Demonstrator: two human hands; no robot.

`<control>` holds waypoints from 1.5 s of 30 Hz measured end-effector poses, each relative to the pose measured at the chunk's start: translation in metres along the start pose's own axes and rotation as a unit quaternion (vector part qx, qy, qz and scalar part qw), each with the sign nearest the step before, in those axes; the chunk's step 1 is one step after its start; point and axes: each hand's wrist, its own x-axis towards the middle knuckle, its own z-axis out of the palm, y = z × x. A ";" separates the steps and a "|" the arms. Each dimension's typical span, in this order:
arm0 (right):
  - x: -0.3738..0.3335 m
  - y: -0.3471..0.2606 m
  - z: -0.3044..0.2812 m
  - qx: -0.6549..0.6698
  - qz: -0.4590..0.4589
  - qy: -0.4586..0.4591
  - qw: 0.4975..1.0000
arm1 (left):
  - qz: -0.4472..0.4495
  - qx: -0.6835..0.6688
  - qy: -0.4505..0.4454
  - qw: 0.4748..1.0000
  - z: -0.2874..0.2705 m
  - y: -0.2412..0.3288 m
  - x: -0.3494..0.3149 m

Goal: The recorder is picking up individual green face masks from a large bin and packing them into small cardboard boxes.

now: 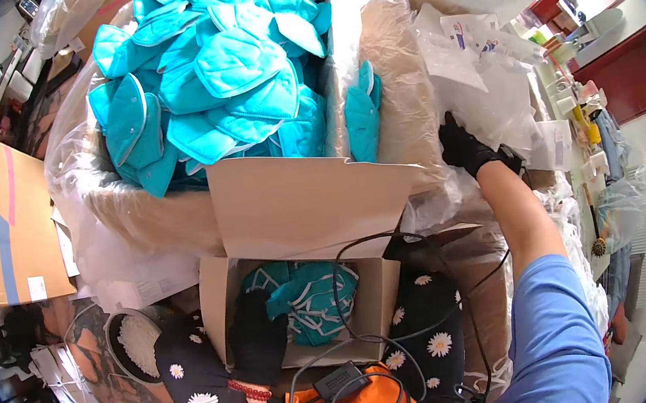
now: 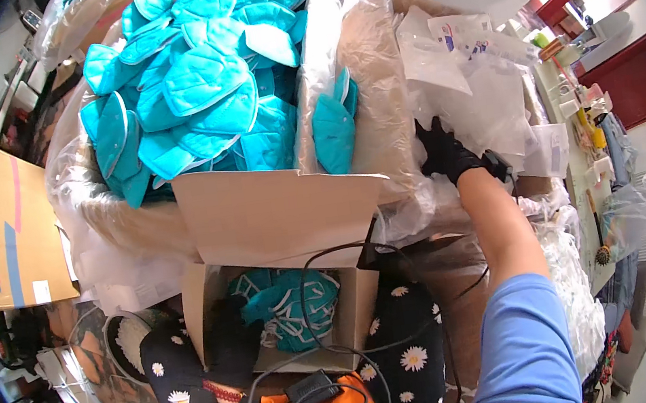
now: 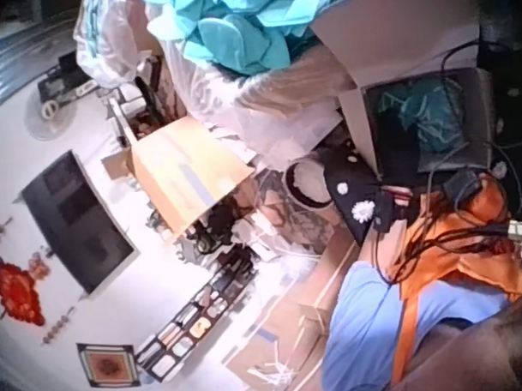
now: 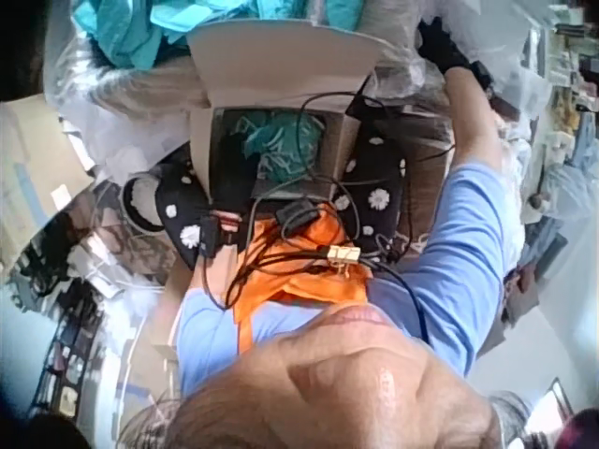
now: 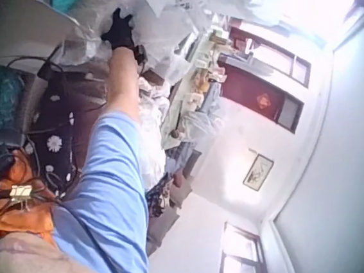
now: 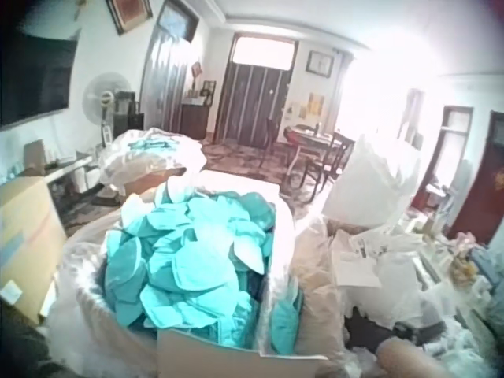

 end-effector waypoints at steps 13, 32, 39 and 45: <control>0.010 0.054 -0.014 0.278 -0.127 0.007 0.952 | 0.165 0.024 -0.055 0.984 0.039 -0.021 -0.006; -0.280 -0.240 -0.033 0.155 -0.323 0.050 0.932 | 0.202 0.083 -0.323 0.921 0.080 -0.071 -0.032; -0.166 -0.261 0.177 0.052 -0.223 -0.020 0.973 | 0.177 0.130 -0.344 0.913 0.040 -0.035 -0.029; -0.204 -0.289 0.106 0.089 -0.367 0.029 0.925 | 0.133 0.023 -0.255 0.958 0.044 -0.030 -0.031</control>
